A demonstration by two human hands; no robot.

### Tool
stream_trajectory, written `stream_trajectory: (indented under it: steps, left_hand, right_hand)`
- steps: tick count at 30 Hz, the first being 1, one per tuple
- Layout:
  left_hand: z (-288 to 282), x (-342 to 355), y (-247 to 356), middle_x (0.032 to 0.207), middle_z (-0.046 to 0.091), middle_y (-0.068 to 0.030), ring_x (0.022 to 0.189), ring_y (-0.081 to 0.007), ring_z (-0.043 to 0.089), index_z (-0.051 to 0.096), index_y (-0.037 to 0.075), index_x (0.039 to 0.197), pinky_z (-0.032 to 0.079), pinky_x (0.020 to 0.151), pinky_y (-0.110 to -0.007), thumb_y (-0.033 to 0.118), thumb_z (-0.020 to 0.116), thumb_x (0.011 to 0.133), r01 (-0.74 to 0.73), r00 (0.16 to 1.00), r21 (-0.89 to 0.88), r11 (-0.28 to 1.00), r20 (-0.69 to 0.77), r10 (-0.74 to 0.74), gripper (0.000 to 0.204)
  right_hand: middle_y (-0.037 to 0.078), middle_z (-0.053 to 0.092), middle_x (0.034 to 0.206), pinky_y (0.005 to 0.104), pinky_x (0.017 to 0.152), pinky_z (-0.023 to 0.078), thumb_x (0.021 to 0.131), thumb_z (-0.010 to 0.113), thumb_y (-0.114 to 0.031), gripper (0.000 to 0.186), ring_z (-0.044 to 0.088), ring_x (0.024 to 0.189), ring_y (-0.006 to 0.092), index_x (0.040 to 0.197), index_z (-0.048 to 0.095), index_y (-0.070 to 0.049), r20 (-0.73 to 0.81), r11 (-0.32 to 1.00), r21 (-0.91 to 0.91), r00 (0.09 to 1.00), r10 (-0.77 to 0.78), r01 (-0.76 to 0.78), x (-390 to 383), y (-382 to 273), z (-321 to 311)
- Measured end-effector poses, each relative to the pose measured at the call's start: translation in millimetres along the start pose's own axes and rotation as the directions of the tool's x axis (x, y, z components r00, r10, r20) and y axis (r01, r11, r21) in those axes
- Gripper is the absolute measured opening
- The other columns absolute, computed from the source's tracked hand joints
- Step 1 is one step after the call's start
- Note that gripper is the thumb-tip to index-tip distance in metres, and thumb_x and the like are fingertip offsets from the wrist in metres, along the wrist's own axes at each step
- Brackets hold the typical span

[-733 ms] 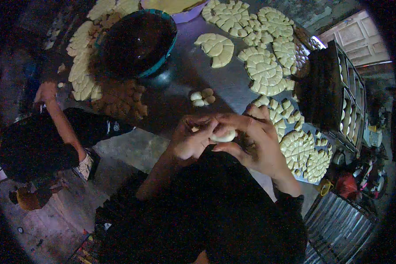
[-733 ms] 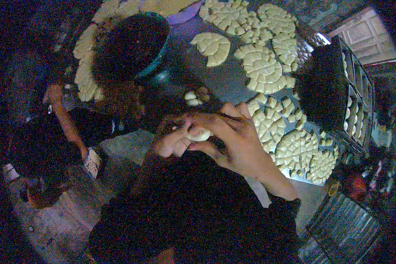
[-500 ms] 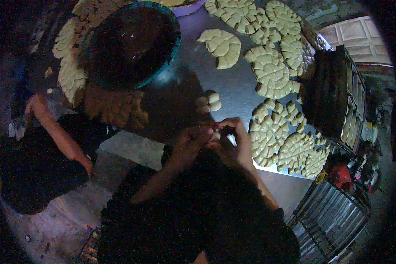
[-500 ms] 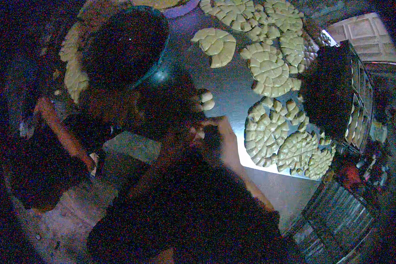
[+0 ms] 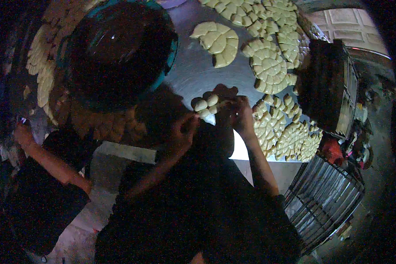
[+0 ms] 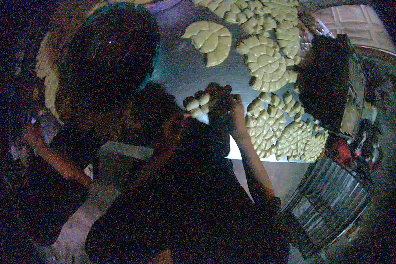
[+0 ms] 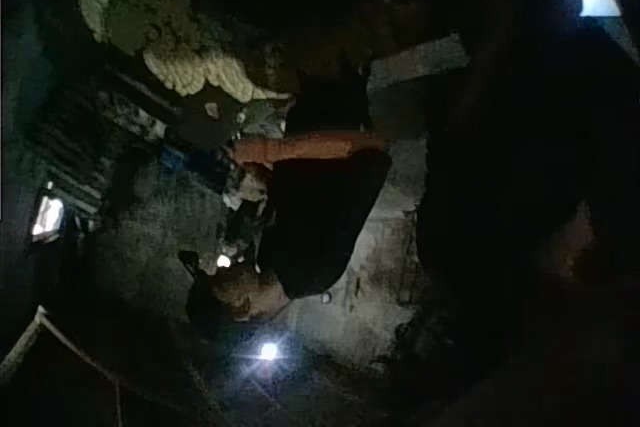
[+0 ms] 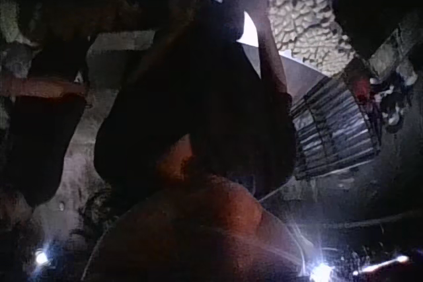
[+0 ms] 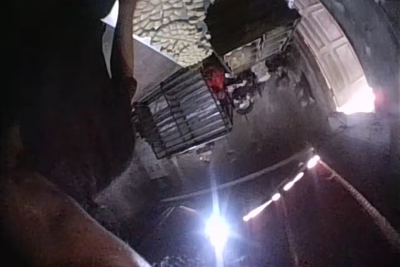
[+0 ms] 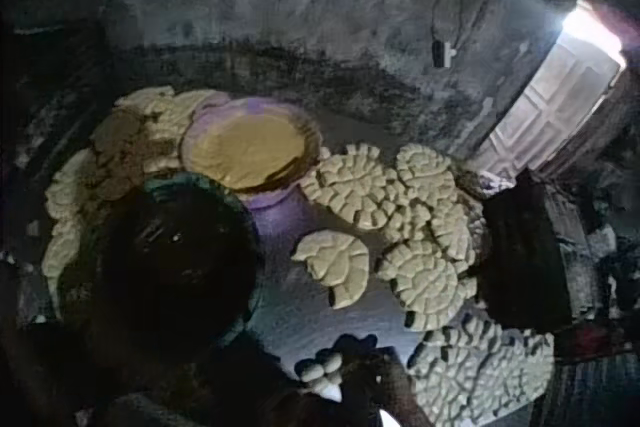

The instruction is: The person prepares bread by hand, filling small pieces of dough with a dark mixture, folding them, and placing them into metal baking tins.

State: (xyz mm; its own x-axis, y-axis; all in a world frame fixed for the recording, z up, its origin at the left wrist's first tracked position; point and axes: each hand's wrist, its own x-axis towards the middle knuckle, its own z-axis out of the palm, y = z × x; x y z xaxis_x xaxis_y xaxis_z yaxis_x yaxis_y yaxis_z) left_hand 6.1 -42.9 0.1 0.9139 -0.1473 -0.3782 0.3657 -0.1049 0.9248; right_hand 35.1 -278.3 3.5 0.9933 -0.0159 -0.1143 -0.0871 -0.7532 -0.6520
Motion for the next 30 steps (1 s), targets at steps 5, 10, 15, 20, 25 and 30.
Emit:
stream_trajectory:
  steps: [5,10,15,20,25,30]
  left_hand:
    - [-21,-19,-32,0.114,0.065,-0.0153,0.107,-0.0307,0.061,0.063,0.008,0.12,0.049,0.093,-0.044,0.037,0.06,0.095,-0.035,0.999,0.685,0.728,0.013,0.036,0.038]
    - [-30,-37,-22,0.12,0.062,-0.0129,0.114,-0.0333,0.058,0.06,0.011,0.125,0.046,0.098,-0.047,0.037,0.062,0.092,-0.258,0.966,0.866,0.428,0.226,0.126,0.042]
    - [4,-51,27,0.12,0.063,-0.0098,0.112,-0.0325,0.059,0.059,0.012,0.127,0.046,0.099,-0.047,0.037,0.063,0.091,-0.386,0.923,0.842,0.376,0.359,0.141,0.044]
    - [71,-81,53,0.113,0.065,-0.0098,0.104,-0.0303,0.062,0.062,0.01,0.121,0.049,0.092,-0.044,0.029,0.067,0.09,-0.556,0.8,0.656,0.51,0.255,0.544,0.036]
    - [154,-103,93,0.107,0.064,-0.0117,0.1,-0.0269,0.064,0.064,0.006,0.113,0.051,0.085,-0.034,0.01,0.07,0.088,-0.561,0.82,0.217,0.799,0.014,0.572,0.027]
    - [185,-108,118,0.109,0.061,-0.01,0.094,-0.0168,0.063,0.06,0.001,0.115,0.051,0.082,-0.028,0.002,0.065,0.091,-0.612,0.79,0.047,0.789,0.026,0.612,0.025]
  right_hand:
    - [0.016,0.063,0.102,0.0474,0.087,0.046,0.08,0.06,0.001,0.029,0.06,0.099,0.0355,0.108,0.063,-0.006,-0.228,0.952,-0.155,0.947,0.225,-0.263,-15,-4,-12]
    - [0.011,0.066,0.106,0.053,0.085,0.044,0.082,0.061,-0.011,0.027,0.062,0.101,0.0314,0.109,0.064,-0.01,-0.384,0.672,-0.695,0.922,-0.047,-0.255,-19,64,-80]
    - [0.015,0.066,0.102,0.0485,0.079,0.049,0.082,0.062,-0.007,0.028,0.061,0.097,0.0369,0.11,0.063,-0.008,-0.298,0.915,-0.401,0.94,-0.166,0.035,-10,138,-88]
    - [0.014,0.066,0.093,0.035,0.071,0.052,0.083,0.064,0.005,0.027,0.065,0.08,0.0268,0.108,0.064,-0.004,-0.513,0.99,-0.133,0.852,-0.105,0.042,-41,96,-100]
    - [0.004,0.062,0.102,0.0237,0.083,0.046,0.089,0.066,0.002,0.03,0.058,0.095,0.0102,0.119,0.062,0.002,-0.338,0.739,0.638,0.941,0.016,0.216,-127,25,-128]
    - [0.005,0.062,0.102,0.0274,0.085,0.047,0.08,0.074,0.003,0.035,0.058,0.094,0.0133,0.114,0.065,0.001,-0.228,0.509,0.835,0.973,-0.023,0.207,-162,-12,-152]
